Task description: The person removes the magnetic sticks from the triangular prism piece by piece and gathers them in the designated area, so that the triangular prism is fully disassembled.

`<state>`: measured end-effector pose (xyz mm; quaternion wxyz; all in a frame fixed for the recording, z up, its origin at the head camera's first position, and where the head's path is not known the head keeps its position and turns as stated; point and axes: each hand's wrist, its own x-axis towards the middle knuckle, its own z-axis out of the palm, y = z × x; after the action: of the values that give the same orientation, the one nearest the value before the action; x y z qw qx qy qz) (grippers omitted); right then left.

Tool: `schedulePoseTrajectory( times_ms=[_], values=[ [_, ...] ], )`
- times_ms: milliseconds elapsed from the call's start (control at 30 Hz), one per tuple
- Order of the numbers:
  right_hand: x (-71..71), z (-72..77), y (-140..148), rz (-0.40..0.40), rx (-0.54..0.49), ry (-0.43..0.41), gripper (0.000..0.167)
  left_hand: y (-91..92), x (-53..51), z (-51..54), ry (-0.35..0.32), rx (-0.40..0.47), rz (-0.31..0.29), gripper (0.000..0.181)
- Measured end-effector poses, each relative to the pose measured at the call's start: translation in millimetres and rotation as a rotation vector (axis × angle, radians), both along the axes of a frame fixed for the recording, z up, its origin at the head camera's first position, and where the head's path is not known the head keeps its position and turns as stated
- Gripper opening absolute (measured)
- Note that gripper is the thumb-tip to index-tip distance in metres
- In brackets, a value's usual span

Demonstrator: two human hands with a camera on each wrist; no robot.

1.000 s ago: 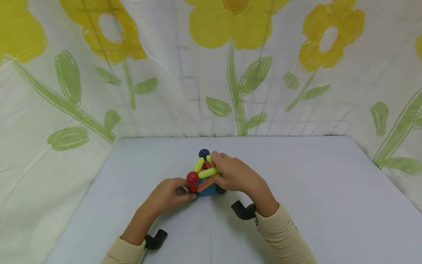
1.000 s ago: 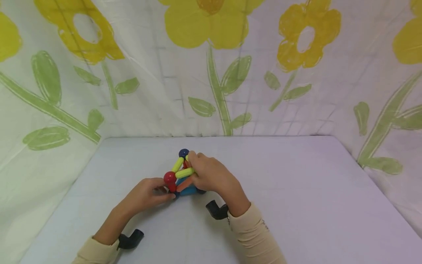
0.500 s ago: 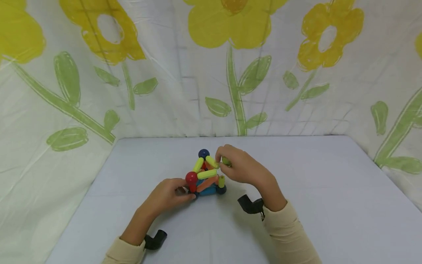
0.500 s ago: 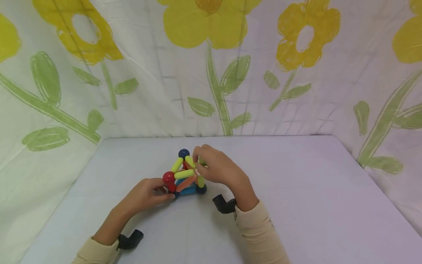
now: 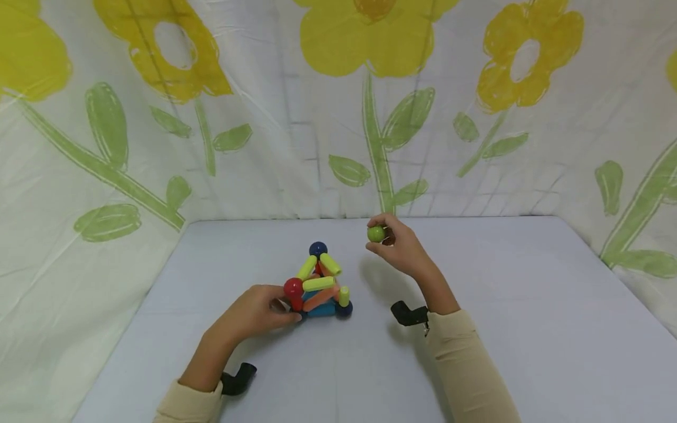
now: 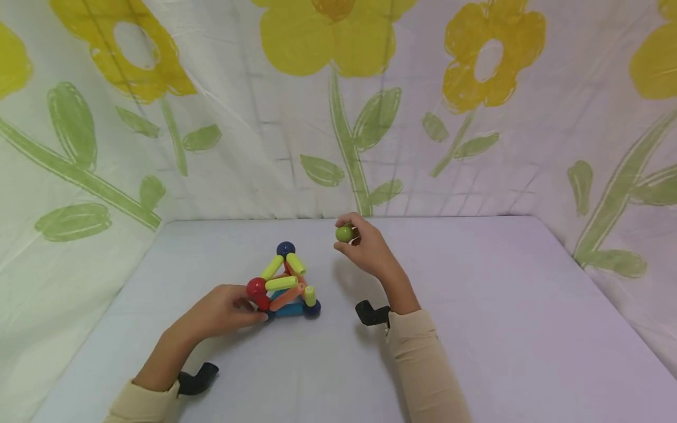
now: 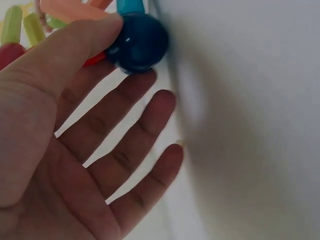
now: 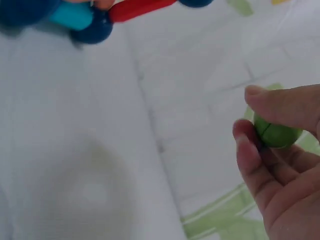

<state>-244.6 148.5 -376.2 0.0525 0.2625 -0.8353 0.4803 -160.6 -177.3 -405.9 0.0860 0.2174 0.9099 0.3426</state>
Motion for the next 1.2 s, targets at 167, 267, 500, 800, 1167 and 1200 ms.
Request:
schedulePoseTrajectory(
  times_ms=[167,267,500,800,1167,1200],
  values=[
    [-9.2,-17.1,0,0.010,-0.101,-0.126,0.036,-8.6,2.9,10.7,-0.107,0.004,0.008,0.023],
    [-12.3,-23.0,-1,-0.033,-0.003,-0.123,0.033,-12.2,3.4,14.7,-0.135,-0.004,0.018,0.023],
    [-16.0,-34.4,-2,-0.095,0.205,-0.113,0.029,-15.5,2.6,15.1,-0.158,0.008,0.024,0.023],
    [-16.1,-43.9,-4,-0.093,0.257,-0.187,0.029,-15.6,3.8,14.3,-0.171,0.025,0.024,0.022],
    [-6.7,-21.3,-5,-0.082,0.247,-0.083,0.036,-16.8,3.0,11.3,-0.171,0.031,0.019,0.021],
    [-4.9,-17.1,-6,-0.066,0.249,-0.062,0.033,-17.1,3.2,11.1,-0.169,0.031,0.019,0.021]
  ],
)
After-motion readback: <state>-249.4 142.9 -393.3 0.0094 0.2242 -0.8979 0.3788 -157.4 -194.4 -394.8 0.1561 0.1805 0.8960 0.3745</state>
